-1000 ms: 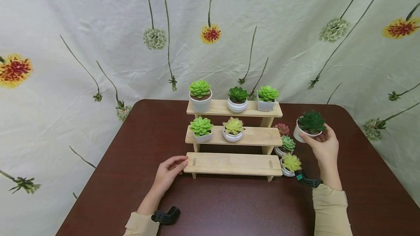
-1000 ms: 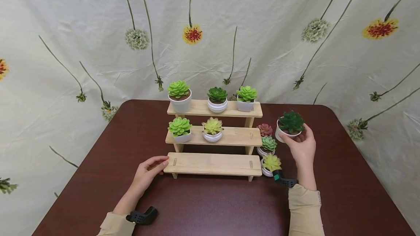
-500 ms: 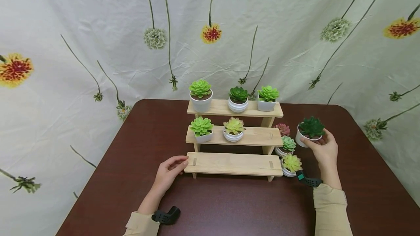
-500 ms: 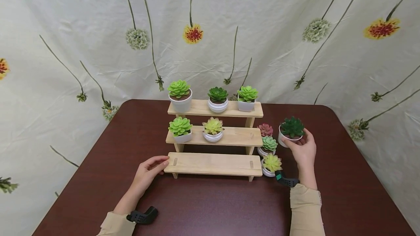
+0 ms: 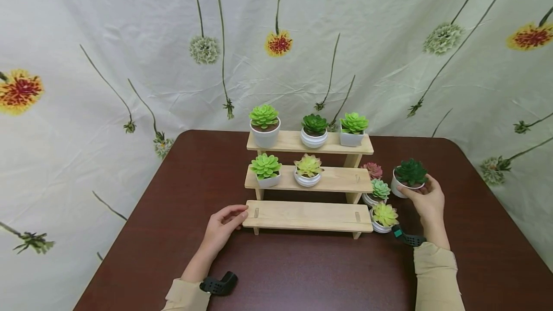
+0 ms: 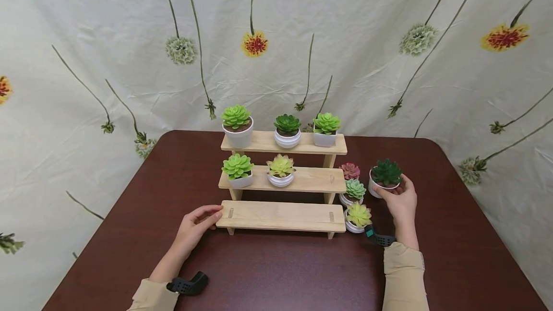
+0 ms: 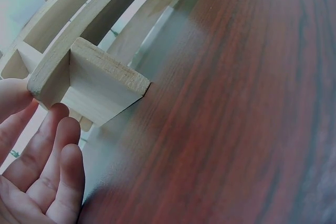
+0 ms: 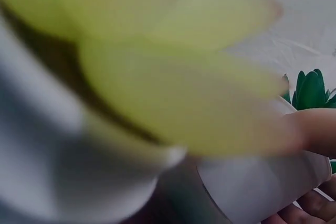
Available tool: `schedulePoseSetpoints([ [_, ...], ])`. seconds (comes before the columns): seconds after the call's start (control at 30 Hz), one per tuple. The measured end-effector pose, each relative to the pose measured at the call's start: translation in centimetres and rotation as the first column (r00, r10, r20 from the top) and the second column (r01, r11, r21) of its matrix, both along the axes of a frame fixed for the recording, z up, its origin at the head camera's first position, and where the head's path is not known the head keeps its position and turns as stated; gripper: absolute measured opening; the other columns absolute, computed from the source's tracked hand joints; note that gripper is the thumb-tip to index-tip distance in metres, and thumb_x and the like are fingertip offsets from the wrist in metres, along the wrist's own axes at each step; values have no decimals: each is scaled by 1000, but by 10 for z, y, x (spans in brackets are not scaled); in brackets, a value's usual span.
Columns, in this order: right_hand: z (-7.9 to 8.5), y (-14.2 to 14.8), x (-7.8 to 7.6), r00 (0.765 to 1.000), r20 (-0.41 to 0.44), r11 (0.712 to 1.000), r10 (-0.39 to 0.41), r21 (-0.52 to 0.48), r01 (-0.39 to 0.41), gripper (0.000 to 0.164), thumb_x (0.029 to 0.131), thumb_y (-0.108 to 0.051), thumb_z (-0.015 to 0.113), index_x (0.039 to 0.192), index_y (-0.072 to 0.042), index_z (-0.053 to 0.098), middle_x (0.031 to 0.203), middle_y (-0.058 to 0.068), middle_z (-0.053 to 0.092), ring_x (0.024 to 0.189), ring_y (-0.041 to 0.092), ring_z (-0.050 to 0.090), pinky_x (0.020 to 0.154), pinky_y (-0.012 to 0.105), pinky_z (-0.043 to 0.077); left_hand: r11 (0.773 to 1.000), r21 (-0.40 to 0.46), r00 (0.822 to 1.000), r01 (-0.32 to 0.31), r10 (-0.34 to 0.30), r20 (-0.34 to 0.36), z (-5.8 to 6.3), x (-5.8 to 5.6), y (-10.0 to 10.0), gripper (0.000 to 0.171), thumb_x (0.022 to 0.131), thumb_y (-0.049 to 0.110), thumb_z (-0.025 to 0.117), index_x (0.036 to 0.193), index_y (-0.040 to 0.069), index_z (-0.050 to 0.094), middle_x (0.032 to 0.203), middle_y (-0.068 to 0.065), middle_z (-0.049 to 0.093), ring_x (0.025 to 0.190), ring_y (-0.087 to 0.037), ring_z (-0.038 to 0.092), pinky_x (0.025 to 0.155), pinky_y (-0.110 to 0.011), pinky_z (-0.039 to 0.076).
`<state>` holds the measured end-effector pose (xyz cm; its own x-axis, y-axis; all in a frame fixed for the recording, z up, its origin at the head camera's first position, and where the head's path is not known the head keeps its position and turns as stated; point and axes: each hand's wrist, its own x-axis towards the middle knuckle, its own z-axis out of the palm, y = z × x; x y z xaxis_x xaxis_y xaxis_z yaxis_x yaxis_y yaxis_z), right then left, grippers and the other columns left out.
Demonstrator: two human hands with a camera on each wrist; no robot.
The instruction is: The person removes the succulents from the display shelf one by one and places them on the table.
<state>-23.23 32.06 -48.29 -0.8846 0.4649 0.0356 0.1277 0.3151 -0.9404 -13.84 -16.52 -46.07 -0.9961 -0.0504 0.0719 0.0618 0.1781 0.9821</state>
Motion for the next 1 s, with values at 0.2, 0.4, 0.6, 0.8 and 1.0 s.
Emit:
schedulePoseSetpoints([
  [0.2,6,-9,6,1000,16,999,13,29,-13,84,76,-23,79,144,-5,33,134,17,44,102,14,51,67,12,42,1000,5,1000,1,-1,2,-1,0,0,21,87,2,65,106,-6,66,96,-17,65,68,-12,58,64,-27,51],
  [0.4,13,-18,13,999,38,1000,13,4,-13,86,78,-23,77,145,-3,27,137,20,41,113,28,47,68,14,41,1000,4,1000,-2,2,8,-1,0,0,21,87,2,65,107,-5,66,96,-16,65,69,-11,59,64,-27,51],
  [0.6,-9,-4,3,999,21,998,43,46,-44,88,77,-32,78,146,-9,29,138,19,41,116,27,48,73,15,45,1000,0,1000,-2,2,4,0,0,0,21,87,3,65,107,-5,66,96,-17,65,69,-10,58,64,-26,51],
  [0.8,2,-12,7,998,50,998,38,50,-40,81,80,-26,76,147,-12,31,138,18,44,119,30,49,74,13,44,1000,-1,1000,-3,3,5,0,0,0,21,87,3,65,106,-5,66,94,-15,65,69,-12,58,64,-26,51],
  [1.0,-4,-14,2,999,21,997,37,60,-38,83,82,-24,74,148,-8,26,136,21,43,118,31,48,78,16,46,1000,4,1000,-2,2,3,0,0,0,21,87,2,65,106,-5,66,95,-17,65,69,-10,58,64,-26,51],
])
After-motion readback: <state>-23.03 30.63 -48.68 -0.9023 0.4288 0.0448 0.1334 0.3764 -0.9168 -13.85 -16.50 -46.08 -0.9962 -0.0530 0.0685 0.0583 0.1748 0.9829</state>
